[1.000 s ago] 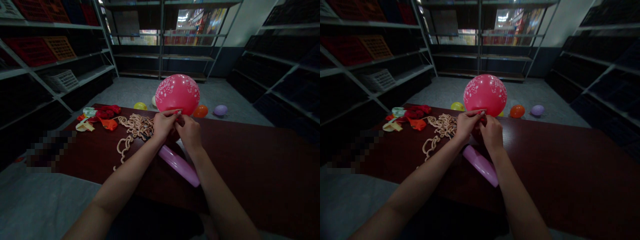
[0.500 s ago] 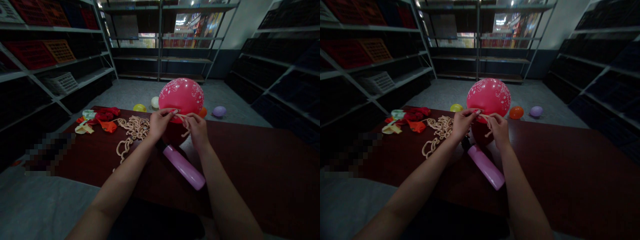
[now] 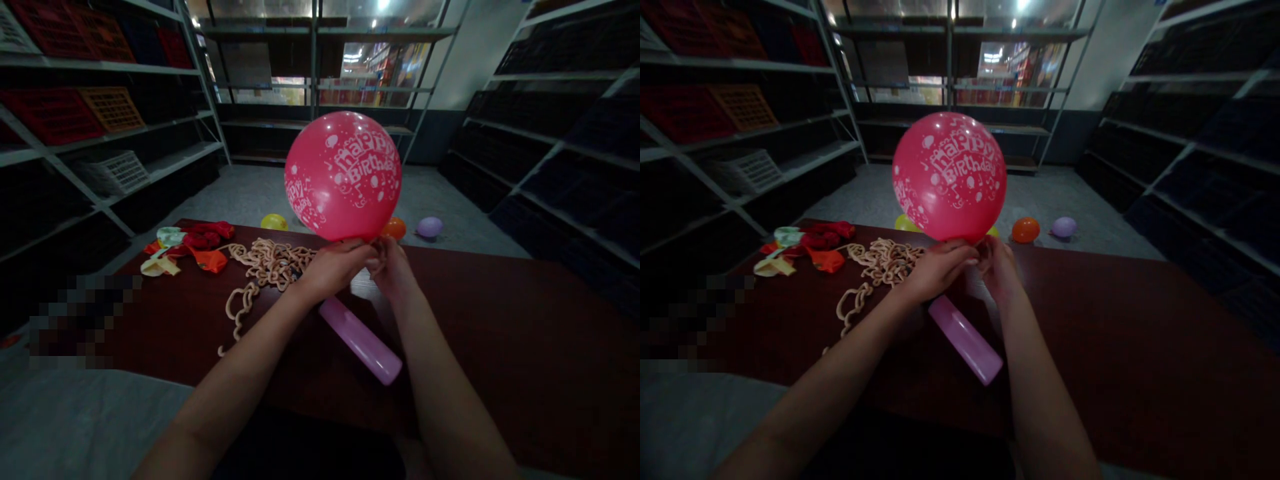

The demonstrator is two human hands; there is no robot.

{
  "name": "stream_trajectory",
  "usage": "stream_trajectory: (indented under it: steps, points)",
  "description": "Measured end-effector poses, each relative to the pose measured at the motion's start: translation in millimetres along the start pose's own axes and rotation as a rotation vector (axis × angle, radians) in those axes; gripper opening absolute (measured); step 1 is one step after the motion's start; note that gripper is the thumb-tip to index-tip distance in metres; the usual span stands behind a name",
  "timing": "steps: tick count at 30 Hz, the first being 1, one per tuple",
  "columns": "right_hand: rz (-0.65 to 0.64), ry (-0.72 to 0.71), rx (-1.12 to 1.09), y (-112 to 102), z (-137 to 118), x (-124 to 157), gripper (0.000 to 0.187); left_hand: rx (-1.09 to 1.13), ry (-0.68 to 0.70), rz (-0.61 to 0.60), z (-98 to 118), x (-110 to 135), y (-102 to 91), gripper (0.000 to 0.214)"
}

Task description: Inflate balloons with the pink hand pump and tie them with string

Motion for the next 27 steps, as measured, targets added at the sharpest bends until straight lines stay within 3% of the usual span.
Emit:
stream_trajectory:
  steps: [4,8,12,16,21,27]
  points:
    - [-0.093,-0.020,-0.010,12,-8,7,0.029,-0.019,-0.188,0.105,-12,-6,-4.8,0.024]
    - [-0.169,-0.054,0.034,17,-14,10,0.027,-0.038,-0.153,0.071,-17,-9,-7.1,0.023]
    - [-0.178,-0.067,0.048,19,-15,8,0.031,-0.048,-0.193,0.041,-24,-9,-5.8,0.008]
    - [-0.161,-0.078,0.069,15,-13,6,0.031,0.135,-0.222,0.059,-28,-10,-5.3,0.008]
    - [-0.265,-0.191,0.425,8,-10,3,0.028,0.461,-0.341,0.137,-32,-13,-5.3,0.015]
    - [-0.429,-0.544,1.023,17,-23,12,0.009,0.914,-0.590,0.088,-41,-12,7.4,0.022]
Point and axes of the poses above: each hand's wrist, its own x-axis away from the middle knuckle, its own y-axis out of the palm, z = x × y, the point moved 3 cm from there along -x, towards the middle knuckle, and after that the axes turned 14 degrees about -y, right-handed, at the moved point
